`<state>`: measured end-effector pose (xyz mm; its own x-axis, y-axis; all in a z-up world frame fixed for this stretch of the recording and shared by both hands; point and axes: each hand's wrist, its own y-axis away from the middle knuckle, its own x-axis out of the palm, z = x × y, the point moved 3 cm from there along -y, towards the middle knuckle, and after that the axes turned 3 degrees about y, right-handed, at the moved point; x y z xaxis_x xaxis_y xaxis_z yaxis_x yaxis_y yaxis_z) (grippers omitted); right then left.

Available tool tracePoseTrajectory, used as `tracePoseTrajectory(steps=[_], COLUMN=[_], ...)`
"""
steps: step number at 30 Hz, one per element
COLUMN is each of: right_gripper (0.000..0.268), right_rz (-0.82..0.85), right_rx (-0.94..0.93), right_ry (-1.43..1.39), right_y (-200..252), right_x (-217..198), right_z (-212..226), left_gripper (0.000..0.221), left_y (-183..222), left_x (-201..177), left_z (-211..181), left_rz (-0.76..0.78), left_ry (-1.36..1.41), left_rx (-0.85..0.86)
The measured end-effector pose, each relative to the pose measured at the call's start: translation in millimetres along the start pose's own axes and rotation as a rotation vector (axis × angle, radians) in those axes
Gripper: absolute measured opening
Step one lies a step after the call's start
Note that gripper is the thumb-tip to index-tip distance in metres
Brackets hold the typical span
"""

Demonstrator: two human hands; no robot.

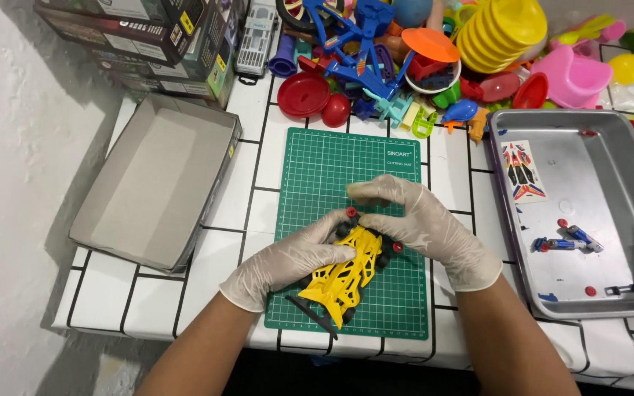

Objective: Assembling a miniature toy car model by snapping plastic parts and gears into a chassis on a cutting mat.

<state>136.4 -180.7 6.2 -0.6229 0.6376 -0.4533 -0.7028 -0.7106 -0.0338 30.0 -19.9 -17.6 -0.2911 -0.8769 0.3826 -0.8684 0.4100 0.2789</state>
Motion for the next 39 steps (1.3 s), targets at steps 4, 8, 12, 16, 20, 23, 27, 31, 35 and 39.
tracePoseTrajectory(steps=[4,8,12,16,20,23,27,31,35,39], right_gripper=[0.036,0.034,0.027,0.022,0.017,0.019,0.021,0.026,0.02,0.023], right_rz=[-0.012,-0.091,-0.255,-0.363,-0.49,-0.593,-0.617,-0.601,-0.543,-0.463], right_rx=[0.009,-0.023,-0.151,-0.171,-0.173,-0.155,-0.043,0.104,0.607,0.835], right_ry=[0.012,0.004,0.125,0.128,0.122,0.12,0.278,0.445,0.807,0.83], right_y=[-2.3,-5.1,-6.6,-5.5,-7.6,6.3,60.3,148.3,212.1,227.2], right_x=[1.1,-2.2,-14.5,-17.6,-21.0,-24.5,-44.6,-95.5,-137.5,-143.1], right_z=[-9.9,-21.8,-22.9,-34.6,-42.6,-35.6,-16.7,-17.1,-50.0,-79.0], left_gripper=[0.056,0.048,0.044,0.04,0.04,0.04,0.037,0.037,0.042,0.047], left_y=[3.8,1.2,-1.2,-9.9,-10.2,-6.8,-4.8,-5.1,-5.5,-5.0], left_x=[8.3,7.9,9.0,2.8,5.0,5.3,7.7,10.9,9.6,6.8], left_z=[-8.8,-4.8,-8.7,3.4,3.0,7.1,0.5,-1.8,0.1,4.0], left_rz=[-0.017,-0.074,-0.109,-0.152,-0.199,-0.245,-0.266,-0.256,-0.223,-0.188], left_ry=[0.007,0.006,-0.021,-0.031,-0.04,-0.017,0.001,0.006,0.104,0.168], left_rx=[-0.017,-0.029,-0.034,-0.027,-0.01,-0.001,-0.009,-0.021,-0.103,-0.077])
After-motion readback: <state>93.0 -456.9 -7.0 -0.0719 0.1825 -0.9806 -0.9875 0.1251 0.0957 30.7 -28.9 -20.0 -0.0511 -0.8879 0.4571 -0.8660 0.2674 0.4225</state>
